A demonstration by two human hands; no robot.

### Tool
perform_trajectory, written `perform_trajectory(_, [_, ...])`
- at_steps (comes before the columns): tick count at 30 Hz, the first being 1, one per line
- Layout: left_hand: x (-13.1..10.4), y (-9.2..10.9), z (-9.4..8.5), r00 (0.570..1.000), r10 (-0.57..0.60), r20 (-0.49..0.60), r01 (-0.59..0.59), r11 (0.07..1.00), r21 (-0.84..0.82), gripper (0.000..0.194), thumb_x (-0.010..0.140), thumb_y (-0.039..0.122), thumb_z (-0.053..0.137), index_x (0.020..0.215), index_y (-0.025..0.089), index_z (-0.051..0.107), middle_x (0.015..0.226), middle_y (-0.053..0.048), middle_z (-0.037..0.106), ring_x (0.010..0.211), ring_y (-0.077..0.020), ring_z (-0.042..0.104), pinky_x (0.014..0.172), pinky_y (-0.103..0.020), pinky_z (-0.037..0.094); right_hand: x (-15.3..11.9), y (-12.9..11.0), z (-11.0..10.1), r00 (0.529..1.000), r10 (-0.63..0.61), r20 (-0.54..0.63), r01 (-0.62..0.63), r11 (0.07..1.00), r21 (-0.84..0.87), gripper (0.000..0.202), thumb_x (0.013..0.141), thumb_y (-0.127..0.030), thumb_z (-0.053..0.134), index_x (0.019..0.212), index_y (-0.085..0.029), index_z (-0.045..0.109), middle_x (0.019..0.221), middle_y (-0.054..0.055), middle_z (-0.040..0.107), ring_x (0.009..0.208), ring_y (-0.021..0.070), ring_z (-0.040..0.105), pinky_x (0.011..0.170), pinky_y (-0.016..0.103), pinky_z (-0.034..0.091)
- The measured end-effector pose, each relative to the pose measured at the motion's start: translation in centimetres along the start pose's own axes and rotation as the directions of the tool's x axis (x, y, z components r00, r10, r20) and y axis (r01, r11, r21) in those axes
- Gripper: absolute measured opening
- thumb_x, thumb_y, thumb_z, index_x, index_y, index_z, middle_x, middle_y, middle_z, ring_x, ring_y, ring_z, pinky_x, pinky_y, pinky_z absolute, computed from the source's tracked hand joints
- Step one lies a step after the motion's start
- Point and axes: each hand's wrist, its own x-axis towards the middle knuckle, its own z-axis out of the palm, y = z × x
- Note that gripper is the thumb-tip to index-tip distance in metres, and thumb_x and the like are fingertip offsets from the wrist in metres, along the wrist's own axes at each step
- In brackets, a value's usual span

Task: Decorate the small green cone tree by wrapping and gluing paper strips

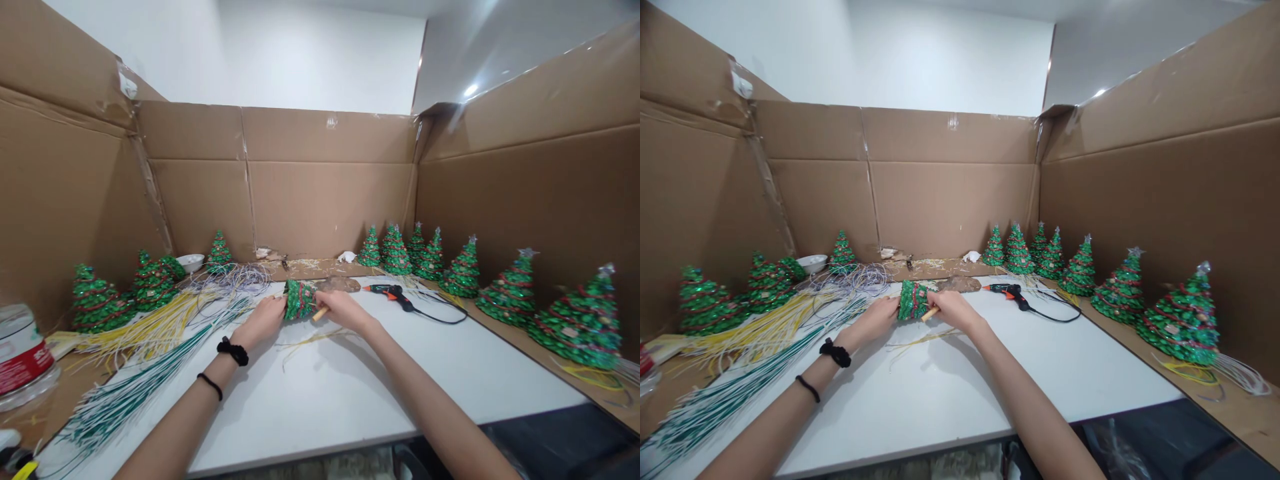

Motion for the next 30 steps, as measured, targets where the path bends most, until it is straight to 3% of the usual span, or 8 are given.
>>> perform_trajectory(4, [0.0,0.1,-0.1,0.998,-0.023,0.06,0.014,0.989,0.15,0.033,0.078,0.002,0.033,0.091,0.012,0.062,0.092,-0.017,0.066,0.086,-0.0265,0.057,0.077,-0.035,0.039,0.2,-0.3,0.3,0.997,-0.077,-0.016,0.075,0.992,-0.105,0.007,0.084,-0.013,0.052,0.084,-0.017,0.058,0.077,0.005,0.063,0.072,0.0158,0.055,0.062,0.023,0.027])
perform_trajectory(6, [0.0,0.0,-0.1,0.996,-0.059,0.072,0.048,0.988,0.145,0.033,0.077,0.002,0.034,0.088,0.012,0.063,0.088,-0.017,0.066,0.085,-0.027,0.057,0.075,-0.034,0.04,0.1,-0.4,0.3,0.999,-0.037,-0.036,0.035,0.997,-0.069,0.007,0.084,-0.018,0.053,0.088,-0.017,0.059,0.078,0.005,0.064,0.073,0.0162,0.055,0.061,0.023,0.028])
perform_trajectory(11, [0.0,-0.5,-0.5,0.988,-0.132,0.076,0.129,0.991,0.047,0.03,0.079,0.008,0.035,0.089,0.014,0.062,0.088,-0.015,0.066,0.081,-0.0245,0.059,0.069,-0.031,0.04,0.0,0.0,0.3,0.972,0.236,0.007,-0.233,0.957,0.173,0.016,0.08,-0.028,0.051,0.072,-0.018,0.062,0.063,0.001,0.059,0.059,0.0141,0.05,0.054,0.023,0.025])
perform_trajectory(15, [-0.3,-0.5,-1.2,0.977,-0.2,0.075,0.202,0.979,-0.031,0.038,0.078,0.007,0.035,0.109,0.013,0.056,0.09,-0.012,0.066,0.083,-0.0227,0.059,0.07,-0.03,0.04,0.3,0.8,0.6,0.946,0.281,0.164,-0.325,0.823,0.466,0.022,0.076,-0.028,0.048,0.059,-0.016,0.055,0.053,-0.003,0.048,0.052,0.0105,0.042,0.052,0.023,0.027])
perform_trajectory(17, [-0.4,-0.4,-1.7,0.963,-0.241,0.118,0.245,0.969,-0.028,0.044,0.077,0.007,0.037,0.118,0.013,0.051,0.09,-0.011,0.066,0.083,-0.0225,0.059,0.07,-0.029,0.04,0.4,1.1,0.7,0.949,0.249,0.196,-0.316,0.769,0.556,0.024,0.076,-0.033,0.048,0.058,-0.016,0.05,0.053,-0.004,0.043,0.051,0.0092,0.037,0.051,0.022,0.026])
perform_trajectory(20, [-0.5,-0.3,-2.1,0.959,-0.242,0.149,0.247,0.969,-0.014,0.051,0.075,0.007,0.039,0.125,0.014,0.048,0.093,-0.01,0.066,0.084,-0.0224,0.059,0.07,-0.028,0.04,0.4,1.5,0.6,0.954,0.215,0.207,-0.295,0.778,0.554,0.025,0.075,-0.036,0.049,0.059,-0.017,0.044,0.054,-0.006,0.038,0.052,0.0082,0.033,0.05,0.022,0.024])
perform_trajectory(25, [-0.3,-0.9,-1.7,0.97,-0.195,0.148,0.201,0.979,-0.021,0.045,0.071,0.006,0.039,0.109,0.019,0.06,0.097,-0.008,0.067,0.085,-0.0222,0.059,0.07,-0.028,0.04,0.4,1.7,0.6,0.974,0.185,0.129,-0.225,0.839,0.496,0.02,0.073,-0.029,0.05,0.06,-0.018,0.04,0.056,-0.007,0.037,0.054,0.0082,0.034,0.052,0.021,0.024])
perform_trajectory(30, [-0.1,-1.3,-0.7,0.975,-0.199,0.099,0.207,0.975,-0.079,0.032,0.072,0.01,0.039,0.098,0.014,0.059,0.092,-0.011,0.065,0.081,-0.0231,0.058,0.07,-0.03,0.042,0.2,1.8,0.7,0.991,0.135,-0.015,-0.119,0.912,0.393,0.01,0.07,-0.017,0.048,0.062,-0.018,0.043,0.056,-0.006,0.04,0.054,0.0092,0.037,0.052,0.021,0.024])
